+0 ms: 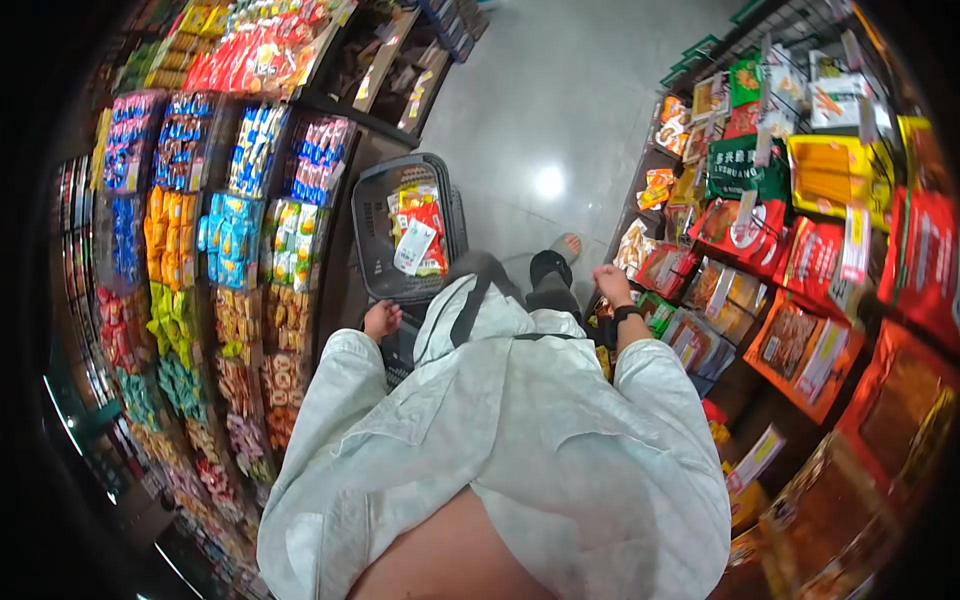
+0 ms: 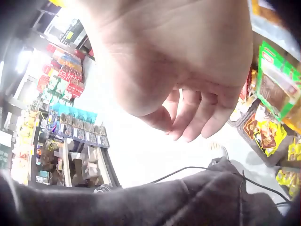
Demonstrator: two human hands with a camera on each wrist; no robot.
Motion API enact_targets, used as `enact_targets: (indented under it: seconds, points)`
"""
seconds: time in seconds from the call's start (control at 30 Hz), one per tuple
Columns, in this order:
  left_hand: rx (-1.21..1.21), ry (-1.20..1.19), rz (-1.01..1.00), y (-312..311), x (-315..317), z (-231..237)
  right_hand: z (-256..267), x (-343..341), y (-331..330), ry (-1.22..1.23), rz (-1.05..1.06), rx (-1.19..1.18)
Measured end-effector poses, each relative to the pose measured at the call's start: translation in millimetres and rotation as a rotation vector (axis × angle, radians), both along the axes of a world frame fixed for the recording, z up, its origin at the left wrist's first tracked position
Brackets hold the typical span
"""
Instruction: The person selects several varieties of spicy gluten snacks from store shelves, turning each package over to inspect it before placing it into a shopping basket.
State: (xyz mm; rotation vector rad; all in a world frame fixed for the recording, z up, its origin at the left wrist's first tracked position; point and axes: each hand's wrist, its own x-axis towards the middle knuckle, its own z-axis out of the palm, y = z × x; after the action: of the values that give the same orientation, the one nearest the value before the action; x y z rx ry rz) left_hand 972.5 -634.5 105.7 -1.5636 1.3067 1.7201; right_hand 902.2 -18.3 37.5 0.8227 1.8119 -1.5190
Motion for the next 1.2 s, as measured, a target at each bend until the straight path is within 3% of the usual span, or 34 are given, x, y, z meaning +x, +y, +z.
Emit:
enact_targets:
  seconds: [0.03,0.1,0.2,0.3,0.37,0.43,0.5,0.57,0.63,0.7,0.73,0.77,0.83,0.9,0.93,1.0,1.07,1.1,1.13,1.17,1.2]
  points:
    - [0.153,-0.071,0.023,-37,34,-35,23,-23,1,-0.004,0.010,0.061]
    - [0.132,-0.207,0.399,-40,66,-51,11,-56,9,0.063,-0.076,-0.020]
    - [0.076,-0.206,0.619,17,70,-29,16,-77,14,0.020,-0.113,-0.086]
    - [0.266,-0.178,0.420,42,54,-100,15,-93,11,-0.003,-0.049,-0.031]
    - [0.330,0.109,0.077,60,29,-127,-16,-98,31,-0.190,0.084,-0.003]
    - [0.228,0.089,0.145,77,-27,-144,54,-130,1,-0.079,0.395,0.361]
    - [0.249,0.154,0.244,80,-76,-166,81,-150,-18,0.014,0.437,0.394]
    - [0.126,0.186,0.332,81,-141,-130,87,-185,-18,0.051,0.582,0.478]
    - [0.381,0.275,0.271,50,-186,-98,63,-224,-5,0.057,0.821,0.555]
    - [0.107,0.303,0.495,48,-230,-42,32,-291,-1,0.089,1.196,0.626]
    - [0.050,0.348,0.500,37,-239,-35,19,-325,-6,0.100,1.258,0.584]
    - [-0.009,0.387,0.500,30,-242,-30,7,-360,-15,0.100,1.265,0.494]
    - [-0.067,0.369,0.539,21,-244,-7,29,-421,-63,-0.134,0.439,-0.014]
    - [-0.120,0.318,0.592,16,-234,-10,77,-468,-137,-0.021,0.438,0.079]
    - [-0.123,0.278,0.621,19,-225,-12,69,-496,-150,0.022,0.491,0.019]
    - [-0.087,0.241,0.841,37,-189,-60,84,-539,-194,0.027,0.614,-0.013]
    - [-0.032,0.083,0.865,68,-163,-54,101,-565,-229,0.022,0.709,-0.028]
    - [0.029,0.037,0.938,89,-131,-106,106,-579,-243,0.019,0.751,-0.023]
    - [0.077,0.039,0.933,113,-113,-126,108,-591,-250,0.013,0.788,-0.018]
    - [-0.286,0.070,0.176,143,-81,-170,106,-602,-251,-0.010,0.808,-0.010]
    - [0.074,0.105,0.553,161,-97,-131,102,-612,-253,-0.032,0.828,-0.003]
